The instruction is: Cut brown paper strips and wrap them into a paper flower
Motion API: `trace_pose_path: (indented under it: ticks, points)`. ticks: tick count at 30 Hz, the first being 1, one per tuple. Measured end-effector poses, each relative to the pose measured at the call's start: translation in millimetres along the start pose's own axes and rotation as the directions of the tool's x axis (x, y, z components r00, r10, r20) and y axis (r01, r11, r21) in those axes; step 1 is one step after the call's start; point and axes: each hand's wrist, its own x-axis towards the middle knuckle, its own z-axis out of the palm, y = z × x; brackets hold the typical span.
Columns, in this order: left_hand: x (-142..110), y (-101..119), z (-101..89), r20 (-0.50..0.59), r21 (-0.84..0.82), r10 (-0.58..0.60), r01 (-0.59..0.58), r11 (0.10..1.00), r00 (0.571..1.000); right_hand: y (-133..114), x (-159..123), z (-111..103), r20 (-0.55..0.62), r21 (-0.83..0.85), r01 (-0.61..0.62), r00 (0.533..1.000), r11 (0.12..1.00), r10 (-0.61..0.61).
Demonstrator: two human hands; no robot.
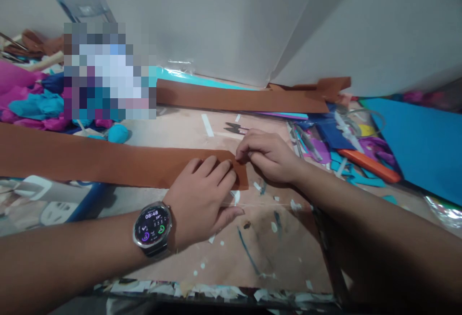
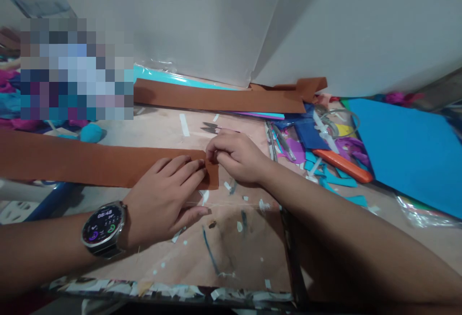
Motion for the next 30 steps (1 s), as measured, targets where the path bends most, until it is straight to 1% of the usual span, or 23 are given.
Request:
trace_pose_path:
  ticks: [3,8,12,14,16,19,23,30]
  points:
    - [0.3,-0.2,0.6,0.0,-0.006,0.0,0.0,1.0,1.0,1.2,0.4,1.3,0.047,-0.019,0.038,0.998,0.999,-0.037]
    - [-0.1,0.2,-0.3,0.0,-0.012,0.001,-0.001,1.0,1.0,3.5,-0.6,2.2,0.077,-0.037,0.008,0.997,0.999,-0.005]
    - [-0.4,0.2,-1.3,0.001,-0.004,-0.004,0.004,1.0,1.0,4.2,-0.3,2.4,0.092,-0.046,0.011,0.996,0.999,-0.007]
    - [-0.2,0.2,-1.1,0.003,-0.005,-0.003,0.003,1.0,1.0,4.2,-0.1,3.0,0.073,-0.044,0.019,0.997,0.999,-0.016]
    - [0.1,0.4,-0.7,0.003,-0.004,-0.002,0.002,1.0,1.0,4.3,-0.2,3.7,0.021,-0.033,0.023,1.0,0.999,-0.022]
    - [0.5,1.0,-0.4,-0.001,-0.001,0.0,0.0,1.0,1.0,4.7,-1.4,4.4,-0.047,0.001,-0.01,0.999,1.0,0.01]
    - [0.3,1.4,-0.4,-0.004,-0.002,-0.001,0.001,1.0,1.0,4.8,-2.5,4.2,-0.039,0.017,-0.073,0.997,0.997,0.073]
    - [-0.6,0.9,0.0,-0.009,0.001,0.003,-0.003,1.0,1.0,4.0,-1.9,4.2,-0.031,0.021,-0.088,0.996,0.996,0.088]
